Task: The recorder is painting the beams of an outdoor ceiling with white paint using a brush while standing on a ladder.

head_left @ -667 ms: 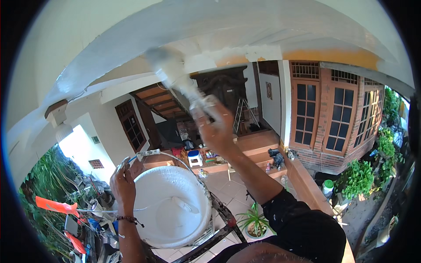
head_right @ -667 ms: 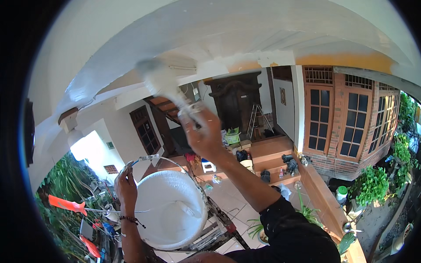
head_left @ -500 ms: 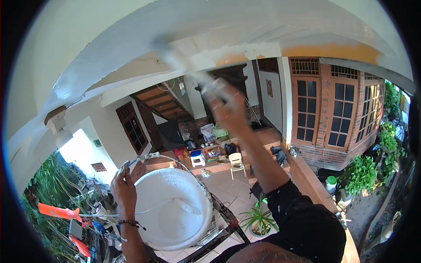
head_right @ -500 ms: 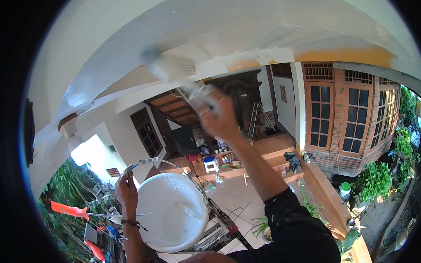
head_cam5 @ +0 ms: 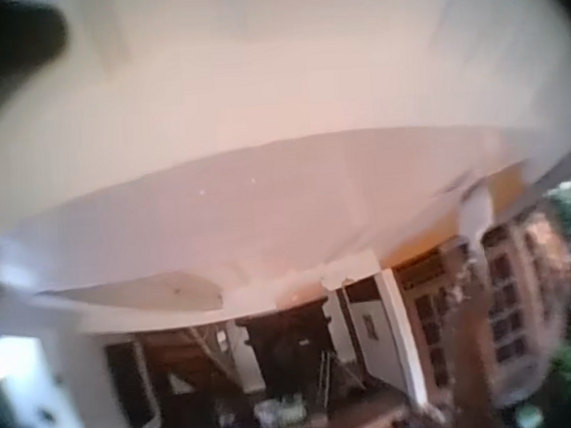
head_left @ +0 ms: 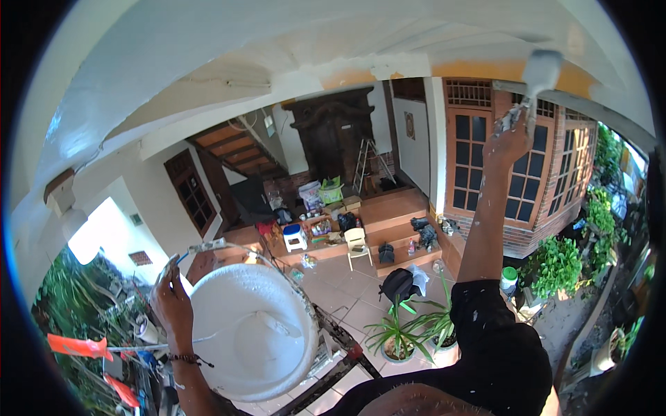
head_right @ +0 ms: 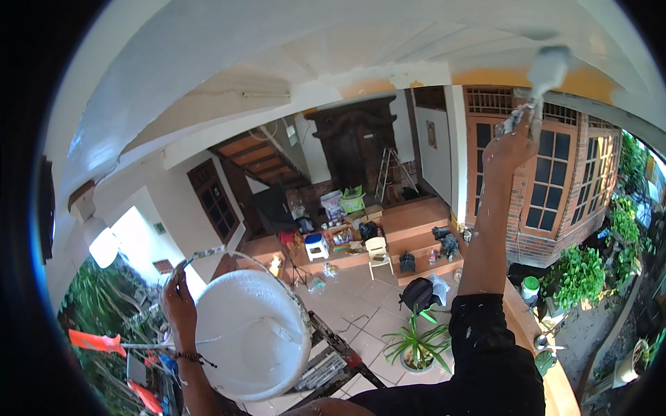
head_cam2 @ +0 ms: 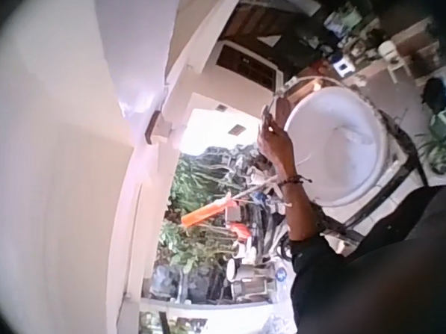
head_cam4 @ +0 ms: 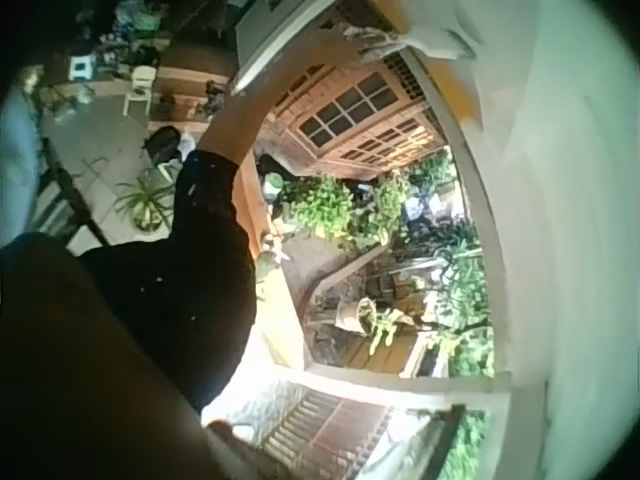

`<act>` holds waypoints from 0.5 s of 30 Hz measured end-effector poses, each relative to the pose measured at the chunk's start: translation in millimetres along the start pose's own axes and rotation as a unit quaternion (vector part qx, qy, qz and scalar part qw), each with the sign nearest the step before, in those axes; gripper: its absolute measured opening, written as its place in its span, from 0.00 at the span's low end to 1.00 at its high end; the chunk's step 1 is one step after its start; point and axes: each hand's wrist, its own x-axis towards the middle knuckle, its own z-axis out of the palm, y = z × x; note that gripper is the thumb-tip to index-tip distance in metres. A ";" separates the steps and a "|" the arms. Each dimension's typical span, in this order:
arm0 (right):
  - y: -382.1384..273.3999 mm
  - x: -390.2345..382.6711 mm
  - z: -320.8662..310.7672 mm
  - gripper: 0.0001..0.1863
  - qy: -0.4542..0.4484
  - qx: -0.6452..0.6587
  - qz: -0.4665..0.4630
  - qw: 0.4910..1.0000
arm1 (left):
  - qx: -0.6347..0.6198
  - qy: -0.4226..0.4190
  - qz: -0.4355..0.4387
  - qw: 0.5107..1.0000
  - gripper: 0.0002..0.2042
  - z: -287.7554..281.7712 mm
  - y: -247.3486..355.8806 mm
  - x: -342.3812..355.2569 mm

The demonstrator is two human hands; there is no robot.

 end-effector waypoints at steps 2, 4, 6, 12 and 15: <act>5.5 -7.2 12.4 0.10 0.037 0.065 -0.011 0.997 | -0.002 -0.011 -0.022 1.000 0.12 -1.8 8.0 0.4; 6.6 -32.7 27.1 0.10 0.033 0.076 0.022 0.996 | -0.021 0.012 -0.011 1.000 0.13 -0.6 8.2 0.0; 3.5 -75.0 34.0 0.12 -0.029 0.004 0.059 0.998 | 0.007 0.005 -0.014 1.000 0.13 -1.1 4.7 0.6; -12.2 -260.2 -16.8 0.20 -0.109 -0.129 0.303 0.938 | 0.021 -0.001 -0.027 0.999 0.12 -3.6 1.6 2.0; -18.9 -334.0 -61.7 0.16 -0.189 -0.165 0.383 0.889 | 0.029 0.007 -0.021 0.999 0.11 -4.9 8.2 1.6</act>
